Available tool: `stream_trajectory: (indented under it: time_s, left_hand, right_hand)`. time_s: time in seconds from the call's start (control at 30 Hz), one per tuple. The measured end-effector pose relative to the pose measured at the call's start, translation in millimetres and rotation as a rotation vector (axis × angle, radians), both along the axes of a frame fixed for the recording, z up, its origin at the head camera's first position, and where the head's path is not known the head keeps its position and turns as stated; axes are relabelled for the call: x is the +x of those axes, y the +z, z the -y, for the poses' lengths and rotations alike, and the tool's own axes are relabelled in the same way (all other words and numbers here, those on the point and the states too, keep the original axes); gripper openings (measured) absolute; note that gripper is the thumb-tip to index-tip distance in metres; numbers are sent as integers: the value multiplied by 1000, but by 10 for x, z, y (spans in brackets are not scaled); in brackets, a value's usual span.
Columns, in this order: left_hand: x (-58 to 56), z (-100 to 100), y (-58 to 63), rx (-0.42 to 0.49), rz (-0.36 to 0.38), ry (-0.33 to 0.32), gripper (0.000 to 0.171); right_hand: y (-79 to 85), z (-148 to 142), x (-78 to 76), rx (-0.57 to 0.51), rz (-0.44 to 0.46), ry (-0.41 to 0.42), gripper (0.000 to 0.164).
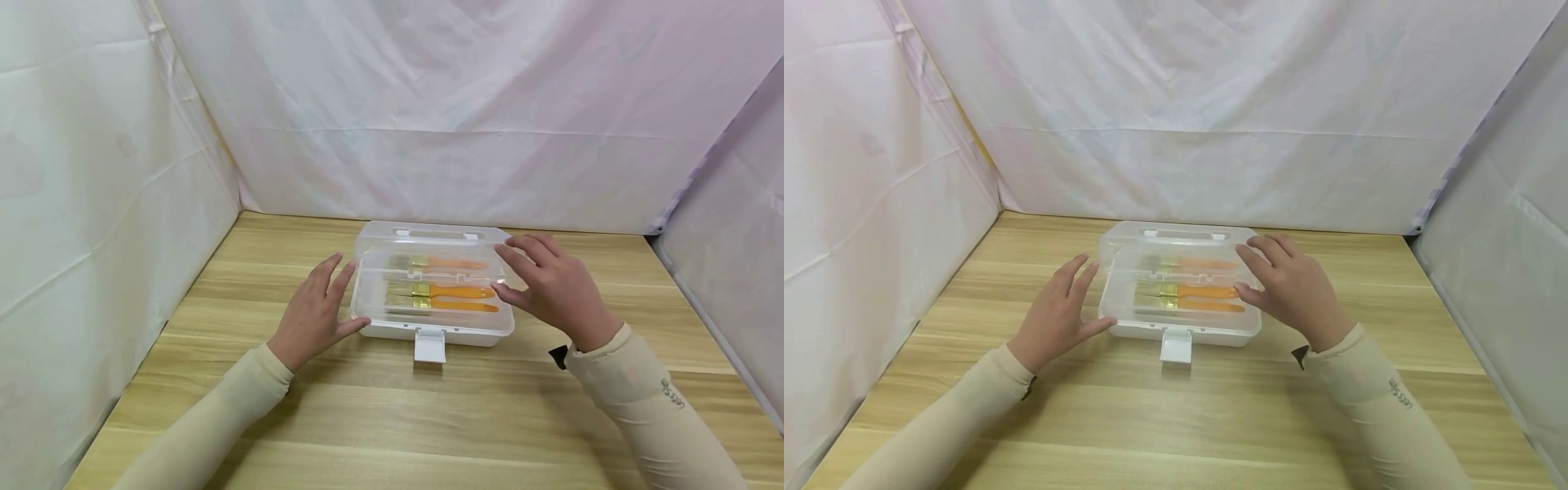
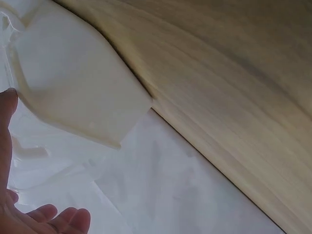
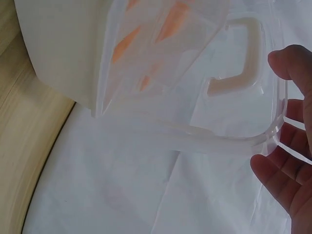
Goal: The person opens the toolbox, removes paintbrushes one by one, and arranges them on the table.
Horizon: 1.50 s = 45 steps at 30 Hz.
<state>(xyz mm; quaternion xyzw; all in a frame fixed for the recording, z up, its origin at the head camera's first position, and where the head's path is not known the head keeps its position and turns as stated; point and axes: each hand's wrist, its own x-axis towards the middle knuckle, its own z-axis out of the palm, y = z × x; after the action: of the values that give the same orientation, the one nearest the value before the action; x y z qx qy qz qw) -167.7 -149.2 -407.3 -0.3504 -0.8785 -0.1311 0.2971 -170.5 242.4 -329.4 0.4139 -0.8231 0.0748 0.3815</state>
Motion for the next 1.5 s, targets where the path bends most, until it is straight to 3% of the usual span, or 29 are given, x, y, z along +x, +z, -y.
stream_trajectory:
  time_s: [0.57, 0.73, 0.87, 1.07, 1.3, 1.5]
  left_hand:
    - [-5, 20, -55, -3, -7, 4, 107]
    - [-13, 21, -62, -4, -12, 15, 107]
    - [-15, 23, -76, -7, -8, 28, 106]
    - [-10, 22, -82, -9, -17, 27, 91]
    - [4, 1, -50, -36, -28, -54, 65]
    - [15, -19, -58, -41, -43, -72, 54]
  right_hand:
    - [120, -49, -103, 36, 67, 15, 54]
    - [155, -51, -170, 5, 90, 40, 46]
    - [187, -44, -229, -25, 106, 63, 48]
    - [242, -54, -302, -48, 140, 67, 45]
    - [318, -62, -375, -30, 174, 31, 47]
    - [372, -76, -448, -19, 201, 8, 49]
